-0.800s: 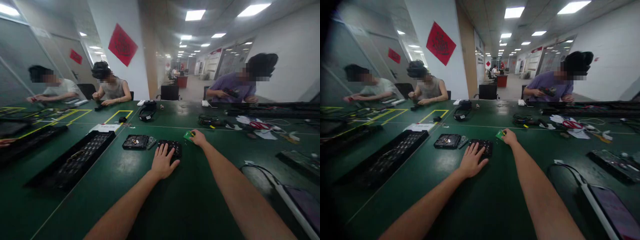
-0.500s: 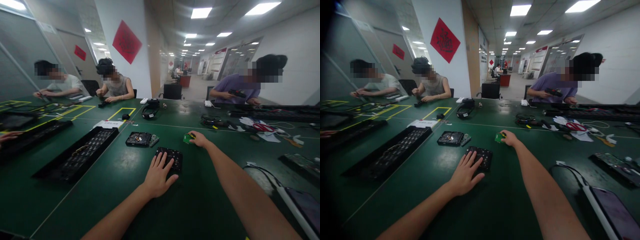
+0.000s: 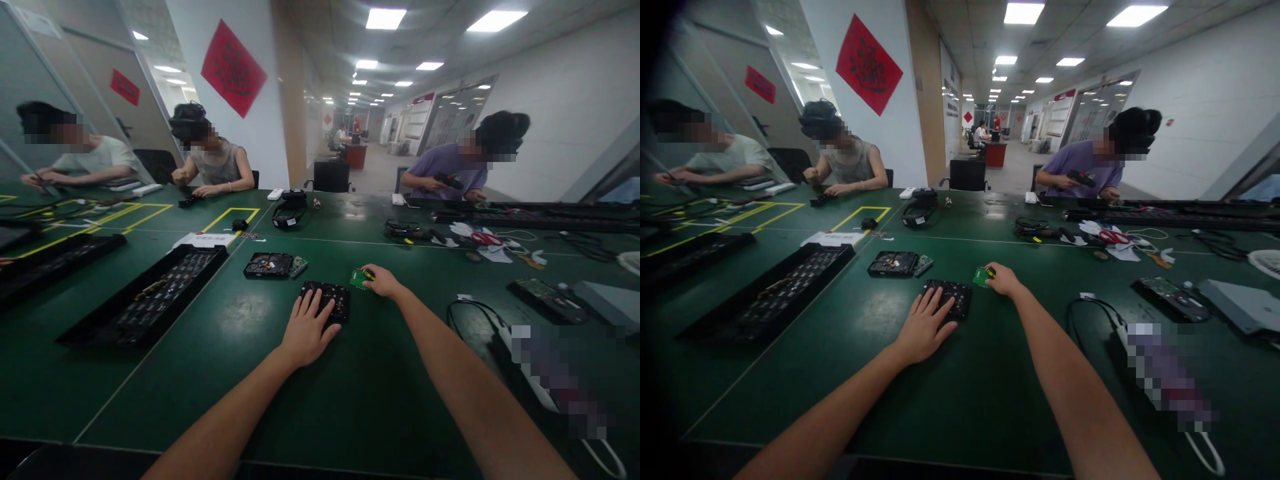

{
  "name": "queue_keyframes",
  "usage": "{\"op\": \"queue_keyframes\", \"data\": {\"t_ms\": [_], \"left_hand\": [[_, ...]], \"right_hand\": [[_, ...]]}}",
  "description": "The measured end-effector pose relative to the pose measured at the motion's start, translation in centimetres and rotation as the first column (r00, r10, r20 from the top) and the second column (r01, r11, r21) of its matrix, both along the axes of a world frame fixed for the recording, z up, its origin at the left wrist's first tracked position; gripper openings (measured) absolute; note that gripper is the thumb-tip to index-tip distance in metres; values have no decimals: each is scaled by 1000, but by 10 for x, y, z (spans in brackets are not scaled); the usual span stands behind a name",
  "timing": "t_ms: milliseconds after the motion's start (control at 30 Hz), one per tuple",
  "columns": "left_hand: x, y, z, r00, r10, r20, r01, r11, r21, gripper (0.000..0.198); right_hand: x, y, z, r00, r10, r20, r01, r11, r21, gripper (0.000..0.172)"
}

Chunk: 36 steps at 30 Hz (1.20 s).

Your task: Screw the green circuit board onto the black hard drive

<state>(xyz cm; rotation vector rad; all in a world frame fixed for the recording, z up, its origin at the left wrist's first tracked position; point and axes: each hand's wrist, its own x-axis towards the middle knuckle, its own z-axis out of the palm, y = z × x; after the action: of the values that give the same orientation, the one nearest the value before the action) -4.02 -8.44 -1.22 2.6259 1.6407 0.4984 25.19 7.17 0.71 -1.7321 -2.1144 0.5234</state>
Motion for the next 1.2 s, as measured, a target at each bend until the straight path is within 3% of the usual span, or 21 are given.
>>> {"op": "queue_keyframes", "data": {"t_ms": [267,467,700,900,1033,1100,1200], "left_hand": [[3,-3,-2,999,32,-9,-32,999,27,66],[6,-7,1,998,52,-25,-52,999,-3,68],[18,-31,13,997,72,-17,-73,997,-36,75],[21,-6,19,990,133,38,-132,991,-24,106],[29,11,16,998,58,8,-58,996,-68,109],[33,14,13,998,65,6,-64,996,-64,106],[38,16,10,996,86,13,-85,996,-39,106]], "right_hand": [[-12,-42,3,962,-215,-169,211,977,-42,47],[10,-63,3,785,-474,-398,437,880,-186,42],[41,-94,5,492,-543,-681,277,839,-469,17],[33,-118,12,298,-498,-814,117,866,-487,17],[18,-125,12,251,-466,-848,90,884,-459,38],[12,-126,9,289,-456,-841,108,889,-445,48],[10,-123,5,345,-440,-829,165,898,-407,44]]}}
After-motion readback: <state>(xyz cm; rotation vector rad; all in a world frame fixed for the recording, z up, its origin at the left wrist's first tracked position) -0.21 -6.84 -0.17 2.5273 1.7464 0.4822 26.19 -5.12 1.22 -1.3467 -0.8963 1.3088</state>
